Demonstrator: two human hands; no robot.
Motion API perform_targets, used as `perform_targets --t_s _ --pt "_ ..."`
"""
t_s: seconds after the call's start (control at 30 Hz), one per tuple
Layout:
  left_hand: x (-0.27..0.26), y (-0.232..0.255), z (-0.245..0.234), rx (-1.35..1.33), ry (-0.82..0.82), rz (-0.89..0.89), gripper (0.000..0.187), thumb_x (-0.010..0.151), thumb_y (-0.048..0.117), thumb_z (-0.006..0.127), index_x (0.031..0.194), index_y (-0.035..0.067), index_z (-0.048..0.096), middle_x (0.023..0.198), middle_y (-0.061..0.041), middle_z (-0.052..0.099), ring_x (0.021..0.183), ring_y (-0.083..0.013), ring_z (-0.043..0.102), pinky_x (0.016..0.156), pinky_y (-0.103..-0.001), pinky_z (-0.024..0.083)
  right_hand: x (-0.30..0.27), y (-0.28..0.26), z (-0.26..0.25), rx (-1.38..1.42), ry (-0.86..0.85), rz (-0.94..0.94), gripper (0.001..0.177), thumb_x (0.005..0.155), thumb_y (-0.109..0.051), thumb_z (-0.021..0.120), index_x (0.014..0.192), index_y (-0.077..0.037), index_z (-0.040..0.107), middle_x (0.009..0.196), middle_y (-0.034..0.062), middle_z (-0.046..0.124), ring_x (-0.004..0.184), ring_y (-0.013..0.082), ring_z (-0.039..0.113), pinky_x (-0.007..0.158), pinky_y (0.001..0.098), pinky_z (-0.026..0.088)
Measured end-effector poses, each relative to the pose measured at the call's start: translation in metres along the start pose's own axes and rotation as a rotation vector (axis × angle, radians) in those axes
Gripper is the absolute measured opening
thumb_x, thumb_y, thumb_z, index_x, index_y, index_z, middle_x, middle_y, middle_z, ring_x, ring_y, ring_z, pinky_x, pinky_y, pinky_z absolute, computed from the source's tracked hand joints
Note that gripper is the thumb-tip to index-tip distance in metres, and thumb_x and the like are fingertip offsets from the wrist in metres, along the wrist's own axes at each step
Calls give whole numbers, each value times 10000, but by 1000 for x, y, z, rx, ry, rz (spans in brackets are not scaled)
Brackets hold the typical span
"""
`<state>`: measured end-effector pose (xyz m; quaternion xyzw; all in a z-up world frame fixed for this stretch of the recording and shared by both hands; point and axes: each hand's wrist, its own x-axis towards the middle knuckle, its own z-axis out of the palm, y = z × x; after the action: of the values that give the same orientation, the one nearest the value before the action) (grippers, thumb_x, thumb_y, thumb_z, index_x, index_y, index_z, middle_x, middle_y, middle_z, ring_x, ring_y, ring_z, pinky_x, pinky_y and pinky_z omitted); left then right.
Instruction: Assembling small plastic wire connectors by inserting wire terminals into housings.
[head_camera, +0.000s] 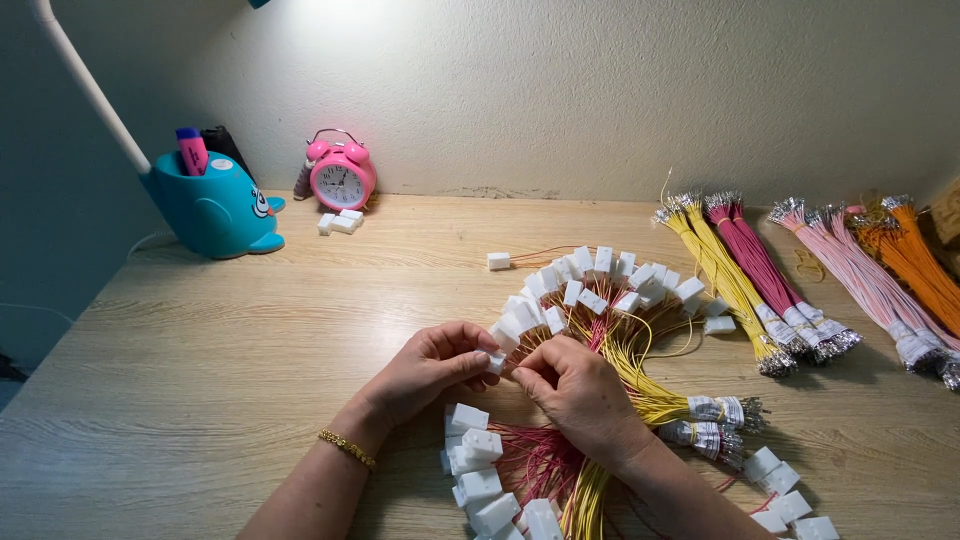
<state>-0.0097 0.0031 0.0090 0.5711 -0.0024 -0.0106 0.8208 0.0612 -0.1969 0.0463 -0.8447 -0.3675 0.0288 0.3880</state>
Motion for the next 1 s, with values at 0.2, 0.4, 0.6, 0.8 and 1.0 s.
perform_targets --t_s 0.2,0.4,0.6,0.8,1.0 --pt "-4 12 8 57 3 -69 186 896 101 646 1052 14 694 960 -85 719 735 -115 636 691 -242 564 -5 0 6 -84 48 -101 147 782 -163 732 673 -178 635 703 -54 637 610 109 591 542 288 464" --pt "5 -6 1 113 -4 -23 326 842 6 679 1165 -36 663 1032 -129 725 888 -199 701 765 -321 603 -1 -11 -10 -33 -65 57 49 790 -203 732 817 -175 762 759 51 696 764 233 707 693 349 566" --pt "2 -1 2 106 -2 -70 305 841 -27 677 1145 -9 689 897 -168 729 824 -243 731 712 -344 616 -20 -16 -74 43 -503 42 100 846 -167 708 804 -99 769 730 74 677 672 191 607 634 356 527" --pt "-4 12 9 86 26 -143 320 829 -3 680 1149 19 693 838 -170 721 785 -212 703 719 -341 626 -31 -1 -71 -289 -683 -146 38 839 -248 730 817 -235 757 818 -71 638 752 118 571 622 282 457" --pt "-3 11 8 64 12 -128 311 834 -14 673 1143 12 692 859 -167 721 813 -213 708 753 -361 631 -31 -5 -68 -372 -682 -147 55 844 -259 738 799 -236 758 801 -73 564 783 126 504 614 301 433"
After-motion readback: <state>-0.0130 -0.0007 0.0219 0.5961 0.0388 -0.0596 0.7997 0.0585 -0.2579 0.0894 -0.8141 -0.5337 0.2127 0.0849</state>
